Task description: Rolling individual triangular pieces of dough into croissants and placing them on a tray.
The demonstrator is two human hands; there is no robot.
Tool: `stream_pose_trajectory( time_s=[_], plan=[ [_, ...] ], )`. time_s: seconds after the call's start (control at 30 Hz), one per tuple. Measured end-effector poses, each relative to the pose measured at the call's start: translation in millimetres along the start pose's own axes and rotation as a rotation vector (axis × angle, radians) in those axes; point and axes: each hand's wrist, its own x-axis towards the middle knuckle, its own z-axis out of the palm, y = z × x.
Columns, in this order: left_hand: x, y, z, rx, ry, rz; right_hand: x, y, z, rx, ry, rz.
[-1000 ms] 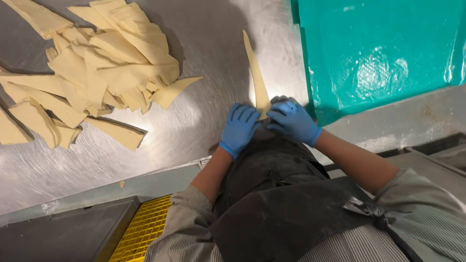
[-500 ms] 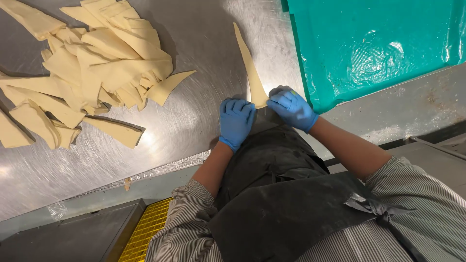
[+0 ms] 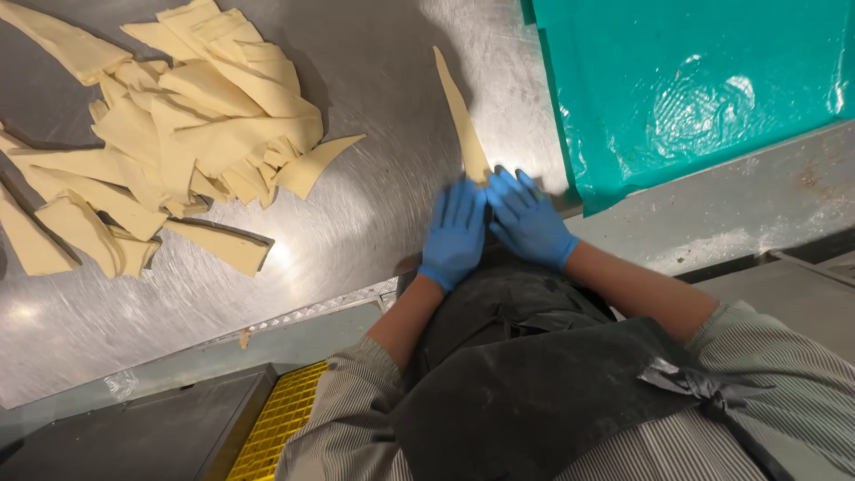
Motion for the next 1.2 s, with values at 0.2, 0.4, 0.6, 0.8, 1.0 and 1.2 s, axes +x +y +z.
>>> stream_pose_trajectory(
  time_s=[0.2,0.4,0.6,0.8,1.0,1.2],
  plan=[
    [25,-6,-5,-0.127,-0.034,-0.005,13,10,6,0.041,-0.054,0.032],
    [29,-15,-34,-0.293,0.161,-0.182,31,1,-29,0.024,-0.013,-0.077],
    [7,-15,-68,-0.306,0.267,-0.292,55,3,-31,-0.125,0.077,-0.236],
    [8,-7,-71,-0.353,0.354,-0.336,91,12,-39,-0.237,-0.047,-0.129],
    [39,1,-91,-0.587,0.390,-0.358,87,-12,-108,1.083,-0.224,0.602],
    [37,5,-137,-1.298,-0.078,-0.502,50,-2,-134,1.754,-0.124,0.847]
  ],
)
